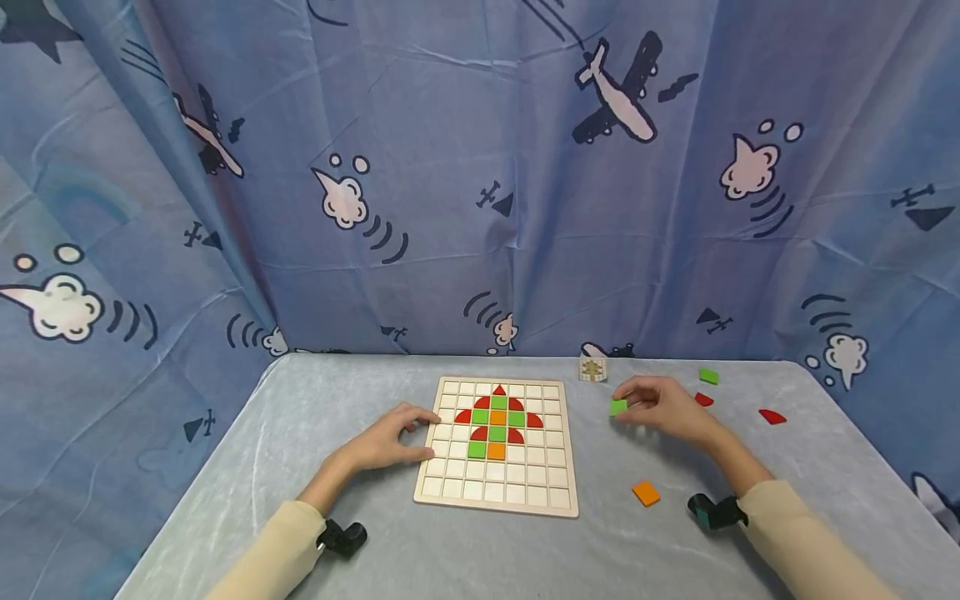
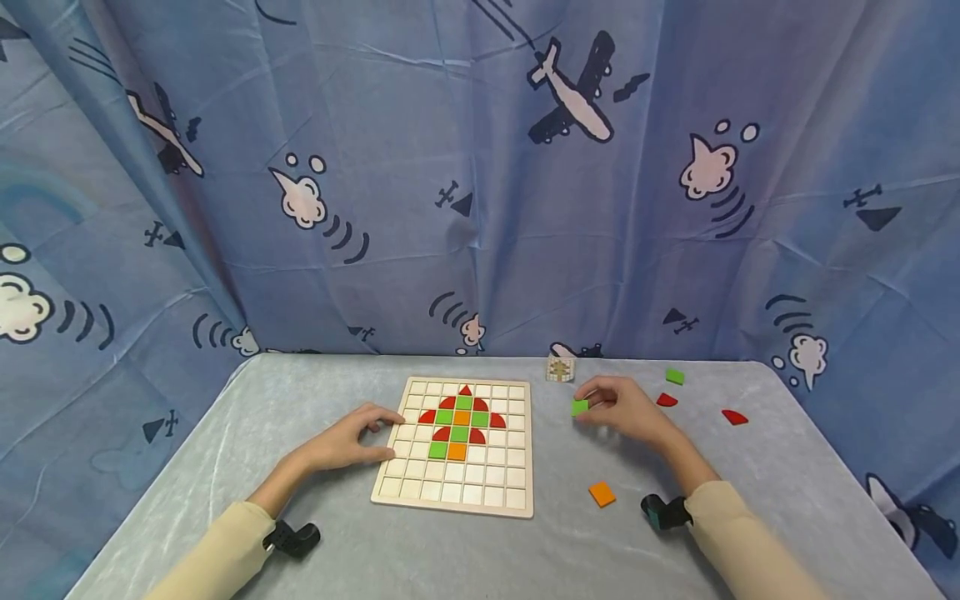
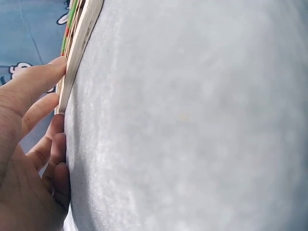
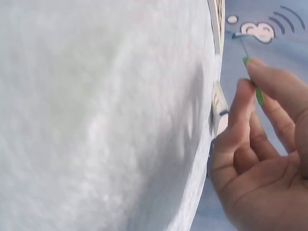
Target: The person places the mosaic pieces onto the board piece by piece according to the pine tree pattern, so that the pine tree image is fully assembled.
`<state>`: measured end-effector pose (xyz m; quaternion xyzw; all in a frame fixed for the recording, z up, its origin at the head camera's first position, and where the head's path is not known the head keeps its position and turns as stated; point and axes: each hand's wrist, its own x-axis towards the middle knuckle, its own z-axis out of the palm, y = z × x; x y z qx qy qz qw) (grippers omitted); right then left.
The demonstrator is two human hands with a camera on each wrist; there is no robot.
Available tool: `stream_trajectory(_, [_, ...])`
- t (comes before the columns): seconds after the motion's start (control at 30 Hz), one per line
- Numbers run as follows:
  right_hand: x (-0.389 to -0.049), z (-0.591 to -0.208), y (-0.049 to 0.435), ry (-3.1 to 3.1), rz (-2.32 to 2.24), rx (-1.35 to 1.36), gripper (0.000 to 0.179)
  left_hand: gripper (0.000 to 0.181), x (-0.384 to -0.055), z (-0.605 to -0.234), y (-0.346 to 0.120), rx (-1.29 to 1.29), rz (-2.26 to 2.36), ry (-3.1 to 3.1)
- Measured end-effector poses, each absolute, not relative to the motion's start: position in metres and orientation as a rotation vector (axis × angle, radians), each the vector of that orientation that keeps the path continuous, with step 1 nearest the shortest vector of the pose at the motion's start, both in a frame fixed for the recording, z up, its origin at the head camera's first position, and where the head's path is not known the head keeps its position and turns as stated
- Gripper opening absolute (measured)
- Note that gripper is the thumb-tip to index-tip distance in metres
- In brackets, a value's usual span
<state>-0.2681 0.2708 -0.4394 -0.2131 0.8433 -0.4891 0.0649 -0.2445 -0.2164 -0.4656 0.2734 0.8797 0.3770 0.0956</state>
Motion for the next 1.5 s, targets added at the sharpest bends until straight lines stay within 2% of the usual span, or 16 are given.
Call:
stream_trajectory(0.33, [-0.253,-0.444,0.260,2.551,-1.472,-0.597,0.029,0.051,-0.244,-0.466,-0.215,0.803,1.110,2.601])
stream_trajectory(0.6, [-0.245,-0.443,0.244,2.510,-1.517,-0.698,0.029,0.050,-0.243,-0.466,-0.215,0.809,1.109,2.608])
stream_trajectory(1.5, [-0.243,-0.446,0.167,2.372,-1.497,-0.812,0.022,0.051,-0.246,-0.466,-0.216,0.791,1.102,2.620])
